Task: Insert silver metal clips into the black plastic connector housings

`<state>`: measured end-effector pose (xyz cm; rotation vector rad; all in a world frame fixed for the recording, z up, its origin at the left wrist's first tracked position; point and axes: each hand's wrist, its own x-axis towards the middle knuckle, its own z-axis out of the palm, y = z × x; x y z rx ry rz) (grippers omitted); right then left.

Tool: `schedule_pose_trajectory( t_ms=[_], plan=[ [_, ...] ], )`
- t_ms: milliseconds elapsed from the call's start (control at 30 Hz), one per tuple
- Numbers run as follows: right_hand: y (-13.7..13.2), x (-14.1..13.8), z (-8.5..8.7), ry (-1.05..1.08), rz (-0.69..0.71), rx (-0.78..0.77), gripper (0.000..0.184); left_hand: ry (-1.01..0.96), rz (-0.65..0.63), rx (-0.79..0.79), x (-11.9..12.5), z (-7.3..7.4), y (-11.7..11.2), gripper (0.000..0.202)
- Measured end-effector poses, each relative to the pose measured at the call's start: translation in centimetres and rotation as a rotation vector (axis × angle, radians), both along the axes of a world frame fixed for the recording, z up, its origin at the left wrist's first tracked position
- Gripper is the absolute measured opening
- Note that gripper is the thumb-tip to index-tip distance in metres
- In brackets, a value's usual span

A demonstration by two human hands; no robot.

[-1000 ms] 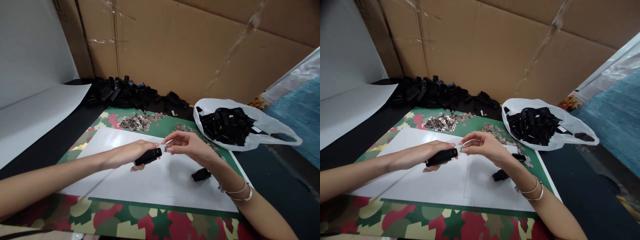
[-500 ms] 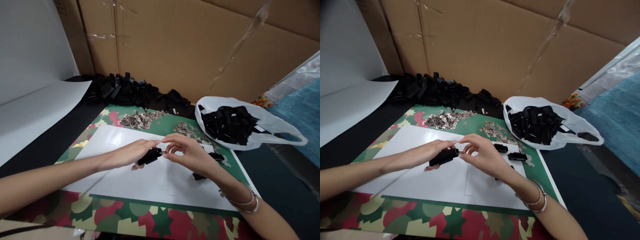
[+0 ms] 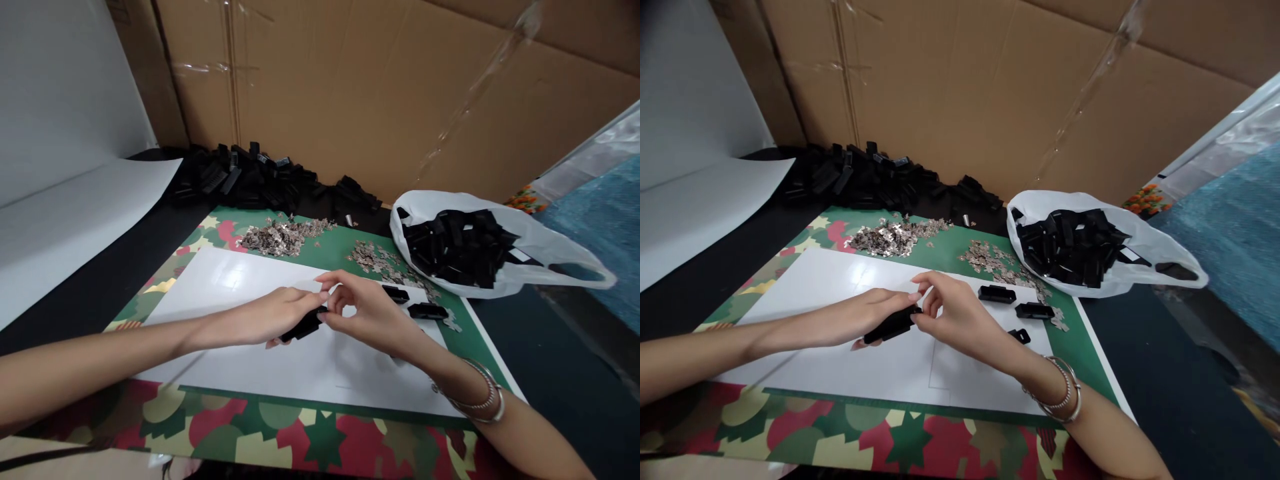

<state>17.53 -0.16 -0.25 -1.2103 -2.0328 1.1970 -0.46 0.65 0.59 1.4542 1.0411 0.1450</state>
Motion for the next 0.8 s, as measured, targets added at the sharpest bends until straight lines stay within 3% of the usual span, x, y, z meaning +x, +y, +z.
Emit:
schedule_pose_trajectory(
  t_ms=[167, 267, 400, 533, 800],
  plan=[
    [1.3, 0.6, -0.3, 0.123, 0.088, -0.233, 0.039, 0.015, -0.064, -0.080, -0.1, 0.9, 0.2, 0.029],
    [2.1, 1.1, -0.6, 0.180, 0.125, -0.296, 0.033, -0.052, -0.081, -0.145, -0.2, 1.2, 0.5, 0.028],
    [2.5, 1.7, -0.4, 0.181, 0.132, -0.278, 0.029, -0.128, -0.063, -0.205, -0.5, 1.5, 0.8, 0.029],
    [2.0, 1.8, 0.5, 0.031, 0.104, -0.263, 0.023, -0.153, -0.029, -0.195, -0.6, 1.4, 0.7, 0.027],
    [0.3, 0.4, 0.5, -0.201, 0.045, -0.207, 0.026, -0.038, -0.033, -0.126, -0.3, 0.9, 0.4, 0.026]
  ],
)
